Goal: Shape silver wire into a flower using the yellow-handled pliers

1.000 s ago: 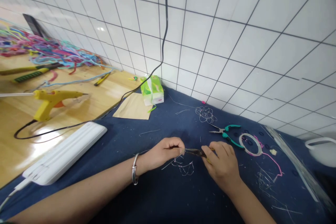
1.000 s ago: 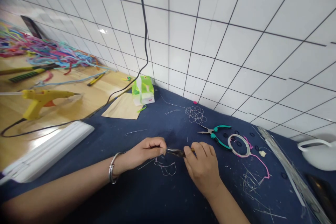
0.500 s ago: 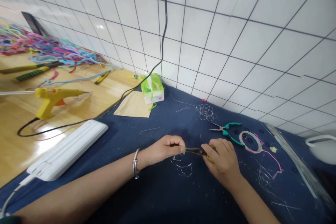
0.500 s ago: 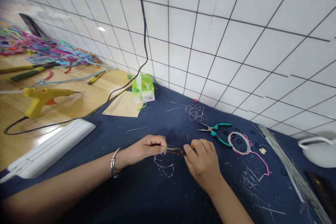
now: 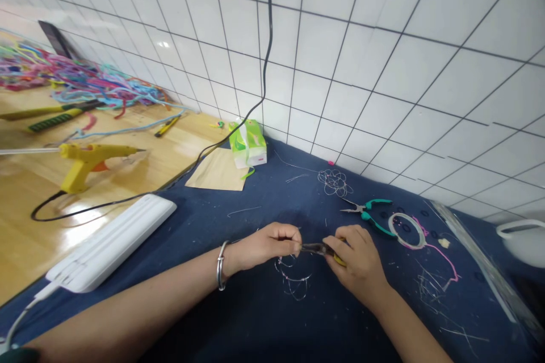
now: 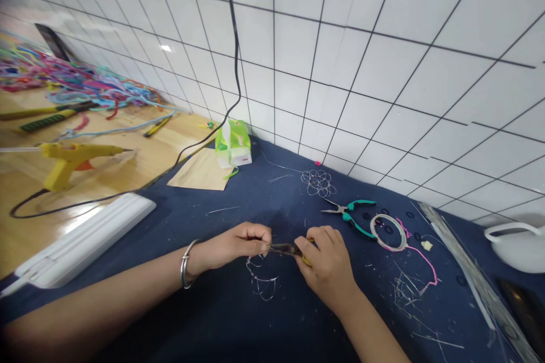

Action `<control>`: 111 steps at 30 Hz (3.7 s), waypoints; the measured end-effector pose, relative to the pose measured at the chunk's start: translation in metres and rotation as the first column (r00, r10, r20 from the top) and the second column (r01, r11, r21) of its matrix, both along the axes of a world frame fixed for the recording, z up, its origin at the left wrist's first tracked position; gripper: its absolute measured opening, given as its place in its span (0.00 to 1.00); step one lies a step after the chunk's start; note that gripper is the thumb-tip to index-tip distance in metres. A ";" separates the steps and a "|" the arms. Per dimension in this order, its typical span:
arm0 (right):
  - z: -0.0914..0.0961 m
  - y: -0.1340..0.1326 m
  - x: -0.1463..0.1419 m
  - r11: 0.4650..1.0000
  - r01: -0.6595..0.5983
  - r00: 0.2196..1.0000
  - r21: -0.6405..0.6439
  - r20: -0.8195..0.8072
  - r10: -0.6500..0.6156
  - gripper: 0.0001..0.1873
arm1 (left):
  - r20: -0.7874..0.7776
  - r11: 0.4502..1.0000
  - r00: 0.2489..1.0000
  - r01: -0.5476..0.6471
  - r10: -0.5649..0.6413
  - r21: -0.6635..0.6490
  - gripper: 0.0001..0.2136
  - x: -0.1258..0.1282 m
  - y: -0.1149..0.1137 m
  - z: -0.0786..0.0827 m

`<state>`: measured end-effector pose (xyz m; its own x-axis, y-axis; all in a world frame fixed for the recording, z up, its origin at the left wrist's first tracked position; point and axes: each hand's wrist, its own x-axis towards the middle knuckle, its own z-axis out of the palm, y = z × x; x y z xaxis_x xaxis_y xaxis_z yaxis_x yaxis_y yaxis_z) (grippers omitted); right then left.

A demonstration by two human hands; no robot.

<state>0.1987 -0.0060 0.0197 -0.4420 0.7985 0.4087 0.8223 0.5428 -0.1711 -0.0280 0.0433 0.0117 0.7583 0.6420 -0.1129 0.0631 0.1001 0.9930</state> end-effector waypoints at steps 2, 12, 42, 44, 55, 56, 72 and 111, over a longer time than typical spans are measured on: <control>0.000 -0.001 -0.002 1.000 -0.005 1.000 -0.029 -0.025 0.004 0.06 | 0.012 0.999 1.000 -0.021 0.022 -0.024 0.06 0.001 -0.001 0.000; -0.011 -0.002 -0.008 0.987 -0.014 0.975 -0.159 -0.220 -0.021 0.06 | 0.012 0.990 0.997 -0.076 0.078 -0.122 0.05 0.002 -0.005 -0.003; -0.013 -0.003 -0.016 0.868 0.026 0.888 -0.495 -0.388 -0.248 0.03 | -0.050 0.896 0.948 -0.279 0.314 0.346 0.05 0.009 -0.008 -0.006; -0.013 -0.003 -0.015 0.872 0.027 0.890 -0.490 -0.385 -0.244 0.03 | -0.057 0.896 0.946 -0.281 0.318 0.343 0.05 0.009 -0.008 -0.006; -0.010 0.004 -0.004 0.913 -0.039 0.943 -0.407 -0.318 -0.101 0.05 | -0.125 0.918 0.951 -0.230 0.282 0.324 0.07 0.005 -0.005 -0.006; -0.011 0.005 -0.003 0.924 -0.046 0.949 -0.380 -0.305 -0.079 0.05 | -0.139 0.922 0.952 -0.218 0.272 0.319 0.07 0.005 -0.004 -0.006; -0.005 0.002 -0.001 0.998 0.042 0.998 -0.039 0.054 -0.040 0.06 | -0.154 0.867 0.935 -0.224 0.320 0.445 0.04 0.005 -0.005 -0.006; -0.006 -0.002 -0.003 0.997 0.069 0.993 -0.020 0.092 -0.067 0.05 | -0.135 0.849 0.948 -0.188 0.288 0.493 0.05 0.004 -0.003 -0.002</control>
<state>0.1954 -0.0076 0.0135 -0.4209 0.8368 0.3502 0.8700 0.4817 -0.1050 -0.0238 0.0402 0.0097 0.5692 0.8138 0.1172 0.2960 -0.3357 0.8942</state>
